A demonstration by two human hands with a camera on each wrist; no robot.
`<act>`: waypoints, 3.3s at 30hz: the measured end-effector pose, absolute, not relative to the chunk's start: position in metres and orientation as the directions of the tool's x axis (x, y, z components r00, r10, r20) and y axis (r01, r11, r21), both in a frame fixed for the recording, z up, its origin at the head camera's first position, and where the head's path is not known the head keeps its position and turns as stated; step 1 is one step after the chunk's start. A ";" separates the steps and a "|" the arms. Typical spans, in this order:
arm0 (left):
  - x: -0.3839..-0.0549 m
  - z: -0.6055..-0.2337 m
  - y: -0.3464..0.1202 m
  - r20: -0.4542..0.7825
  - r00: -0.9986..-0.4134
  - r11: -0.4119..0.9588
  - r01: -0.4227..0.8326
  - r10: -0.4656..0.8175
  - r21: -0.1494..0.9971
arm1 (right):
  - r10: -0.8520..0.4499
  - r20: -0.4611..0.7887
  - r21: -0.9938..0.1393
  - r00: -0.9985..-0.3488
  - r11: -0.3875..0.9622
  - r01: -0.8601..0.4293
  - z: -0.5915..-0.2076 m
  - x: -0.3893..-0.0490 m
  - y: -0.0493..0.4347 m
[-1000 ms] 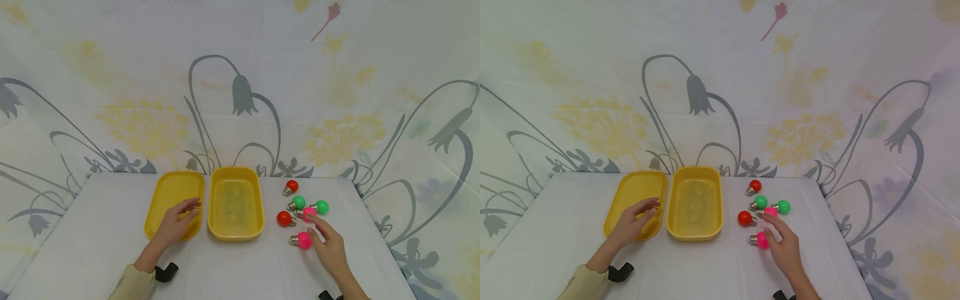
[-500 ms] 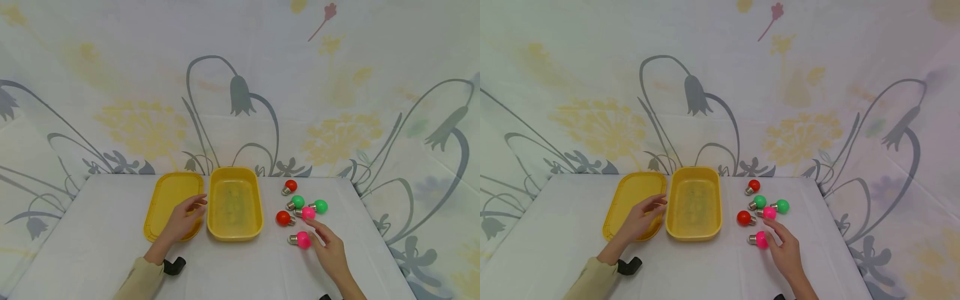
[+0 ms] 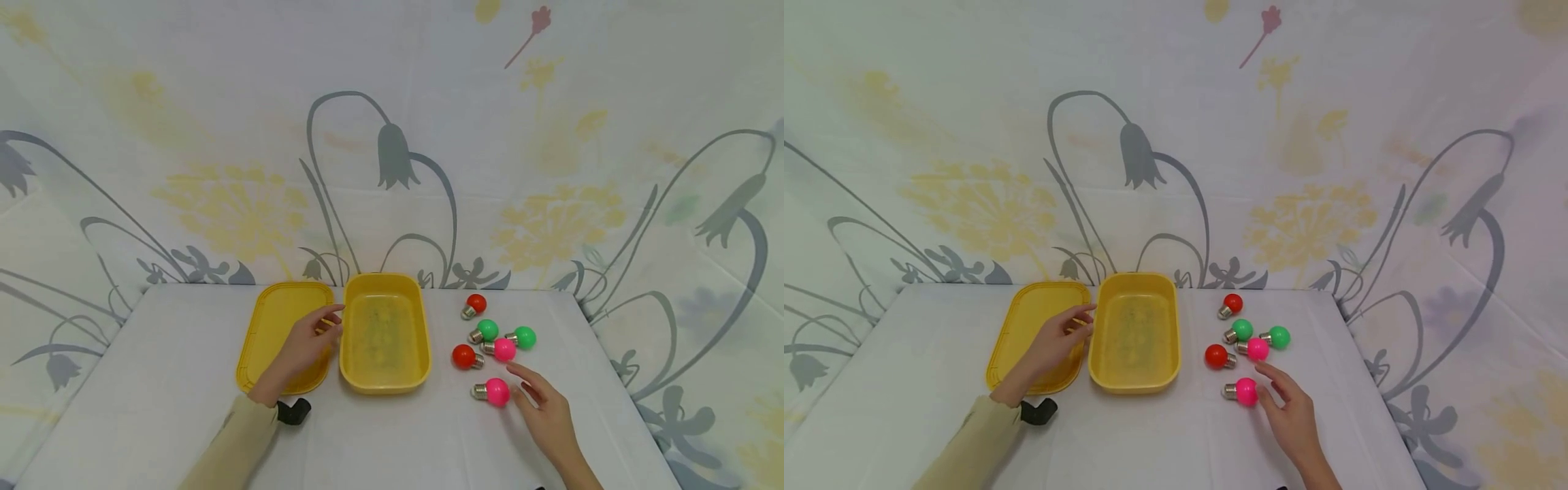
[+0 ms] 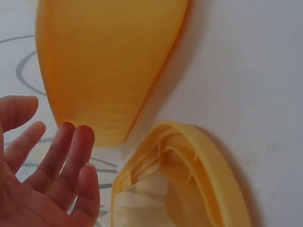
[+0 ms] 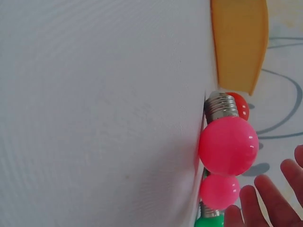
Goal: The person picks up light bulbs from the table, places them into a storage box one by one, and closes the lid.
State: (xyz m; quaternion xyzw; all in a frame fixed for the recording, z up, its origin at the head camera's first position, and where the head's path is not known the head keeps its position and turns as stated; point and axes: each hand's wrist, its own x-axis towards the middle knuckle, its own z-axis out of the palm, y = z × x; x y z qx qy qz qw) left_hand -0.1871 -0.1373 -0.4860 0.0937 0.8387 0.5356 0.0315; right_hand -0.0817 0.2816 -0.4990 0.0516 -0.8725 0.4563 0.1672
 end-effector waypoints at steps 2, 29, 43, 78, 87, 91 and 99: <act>-0.191 -0.487 -0.137 0.043 -0.979 0.415 0.124 0.200 0.901 | 0.055 0.326 -0.790 -0.944 0.565 -0.239 -0.499 -0.081 0.283; -0.221 -0.489 -0.130 -0.007 -0.961 0.480 0.131 0.276 0.867 | -0.037 0.145 -0.853 -0.989 0.502 -0.144 -0.502 -0.082 0.289; -0.224 -0.492 -0.124 -0.031 -0.964 0.524 0.116 0.263 0.844 | -0.031 0.017 -0.828 -0.999 0.559 -0.031 -0.505 -0.087 0.286; -0.214 -0.485 -0.121 -0.147 -0.950 0.594 0.049 0.277 0.803 | 0.055 -0.104 -0.842 -0.993 0.527 0.117 -0.502 -0.087 0.286; -0.214 -0.487 -0.120 -0.153 -0.953 0.616 0.042 0.260 0.786 | 0.064 -0.112 -0.844 -0.992 0.520 0.129 -0.503 -0.088 0.287; -0.214 -0.486 -0.120 -0.157 -0.954 0.608 0.033 0.257 0.793 | 0.059 -0.084 -0.851 -0.995 0.515 0.102 -0.503 -0.087 0.288; -0.214 -0.484 -0.120 -0.159 -0.953 0.605 0.031 0.259 0.795 | 0.056 -0.083 -0.854 -0.995 0.510 0.100 -0.501 -0.088 0.286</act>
